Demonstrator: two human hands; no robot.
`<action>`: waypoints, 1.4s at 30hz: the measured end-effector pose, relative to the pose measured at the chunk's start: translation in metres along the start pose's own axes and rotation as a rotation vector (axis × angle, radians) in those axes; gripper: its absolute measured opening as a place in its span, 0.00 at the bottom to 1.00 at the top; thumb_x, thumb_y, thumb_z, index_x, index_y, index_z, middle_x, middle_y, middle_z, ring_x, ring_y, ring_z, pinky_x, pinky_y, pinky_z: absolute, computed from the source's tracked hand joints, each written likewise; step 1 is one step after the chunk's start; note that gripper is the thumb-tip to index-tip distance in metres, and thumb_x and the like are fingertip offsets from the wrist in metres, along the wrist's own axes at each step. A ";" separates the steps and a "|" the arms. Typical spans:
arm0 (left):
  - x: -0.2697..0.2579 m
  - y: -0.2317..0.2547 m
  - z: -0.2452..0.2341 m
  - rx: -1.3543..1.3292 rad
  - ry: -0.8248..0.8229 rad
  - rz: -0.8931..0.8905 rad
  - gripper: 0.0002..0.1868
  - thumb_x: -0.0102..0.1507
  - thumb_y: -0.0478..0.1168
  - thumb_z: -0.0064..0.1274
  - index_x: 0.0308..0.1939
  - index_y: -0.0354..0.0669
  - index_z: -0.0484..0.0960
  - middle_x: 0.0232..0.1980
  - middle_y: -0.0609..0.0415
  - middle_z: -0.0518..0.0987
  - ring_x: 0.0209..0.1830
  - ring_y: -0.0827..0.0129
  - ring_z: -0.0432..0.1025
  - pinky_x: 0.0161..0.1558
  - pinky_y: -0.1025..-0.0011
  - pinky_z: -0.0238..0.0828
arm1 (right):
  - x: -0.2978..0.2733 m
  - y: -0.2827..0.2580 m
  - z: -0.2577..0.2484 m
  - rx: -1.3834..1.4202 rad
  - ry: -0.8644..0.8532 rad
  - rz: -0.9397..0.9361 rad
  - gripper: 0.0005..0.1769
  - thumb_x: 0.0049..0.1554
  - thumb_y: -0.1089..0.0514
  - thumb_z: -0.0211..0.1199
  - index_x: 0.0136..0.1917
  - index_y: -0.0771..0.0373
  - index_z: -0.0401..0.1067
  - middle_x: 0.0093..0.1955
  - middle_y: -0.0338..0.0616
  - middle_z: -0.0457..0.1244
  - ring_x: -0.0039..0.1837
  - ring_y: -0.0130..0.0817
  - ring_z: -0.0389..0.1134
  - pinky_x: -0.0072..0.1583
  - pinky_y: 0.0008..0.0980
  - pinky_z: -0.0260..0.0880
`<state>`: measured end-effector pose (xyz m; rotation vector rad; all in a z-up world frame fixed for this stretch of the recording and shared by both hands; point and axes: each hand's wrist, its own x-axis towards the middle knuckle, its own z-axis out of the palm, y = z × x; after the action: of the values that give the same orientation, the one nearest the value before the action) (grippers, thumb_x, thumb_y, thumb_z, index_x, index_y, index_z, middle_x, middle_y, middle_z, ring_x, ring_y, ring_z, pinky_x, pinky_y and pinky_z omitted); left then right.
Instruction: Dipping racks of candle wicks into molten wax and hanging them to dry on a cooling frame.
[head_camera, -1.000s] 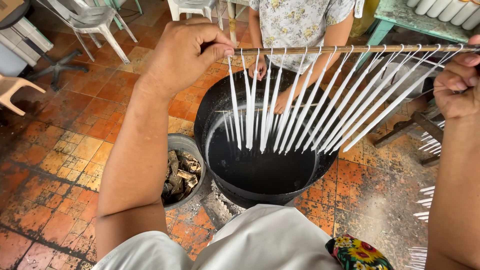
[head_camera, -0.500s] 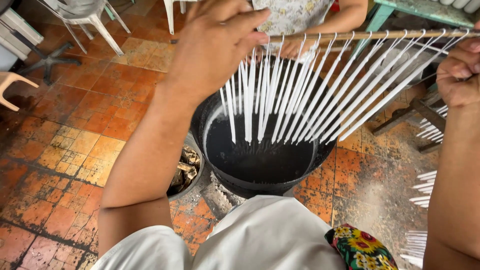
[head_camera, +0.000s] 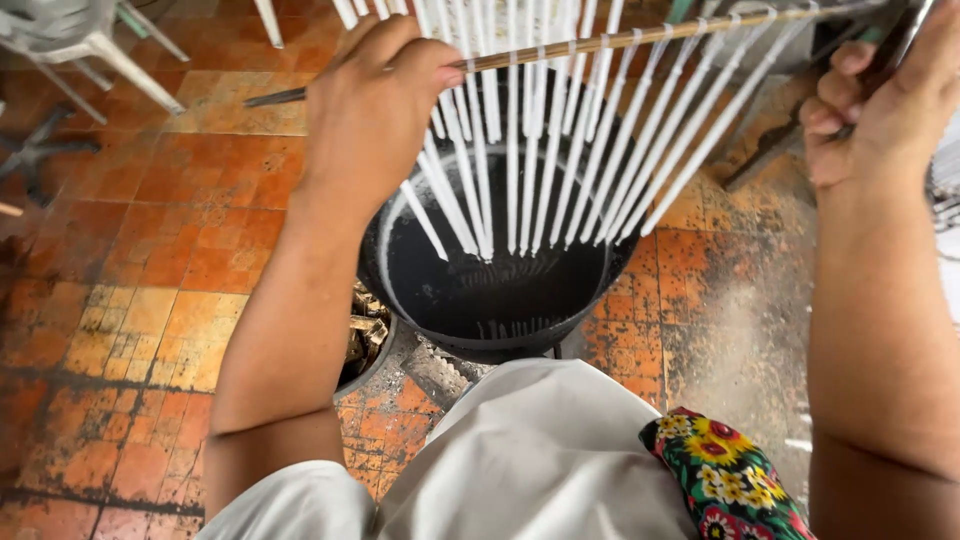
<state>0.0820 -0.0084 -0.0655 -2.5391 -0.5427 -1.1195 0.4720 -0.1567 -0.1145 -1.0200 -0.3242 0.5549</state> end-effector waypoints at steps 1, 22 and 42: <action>-0.004 0.000 0.002 -0.020 -0.001 0.013 0.06 0.71 0.37 0.62 0.39 0.45 0.84 0.38 0.58 0.74 0.41 0.58 0.70 0.27 0.60 0.68 | -0.024 -0.003 -0.005 -0.002 0.022 -0.007 0.36 0.36 0.27 0.70 0.45 0.51 0.64 0.34 0.33 0.59 0.27 0.18 0.46 0.30 0.19 0.43; -0.044 -0.012 0.038 0.003 0.010 -0.112 0.03 0.76 0.35 0.61 0.47 0.41 0.87 0.43 0.56 0.78 0.42 0.60 0.72 0.33 0.65 0.72 | -0.223 0.138 -0.243 -0.309 -0.157 0.354 0.22 0.69 0.55 0.42 0.72 0.62 0.65 0.27 0.45 0.53 0.22 0.25 0.42 0.23 0.25 0.45; -0.050 -0.044 0.022 0.021 -0.014 -0.108 0.06 0.76 0.36 0.66 0.49 0.36 0.90 0.44 0.54 0.81 0.46 0.60 0.74 0.37 0.64 0.77 | -0.202 0.142 -0.208 -0.431 -0.239 0.527 0.25 0.69 0.57 0.40 0.77 0.59 0.60 0.29 0.46 0.51 0.23 0.27 0.39 0.24 0.26 0.39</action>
<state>0.0451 0.0288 -0.1118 -2.5279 -0.6992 -1.1265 0.3712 -0.3632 -0.3409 -1.4726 -0.3976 1.1212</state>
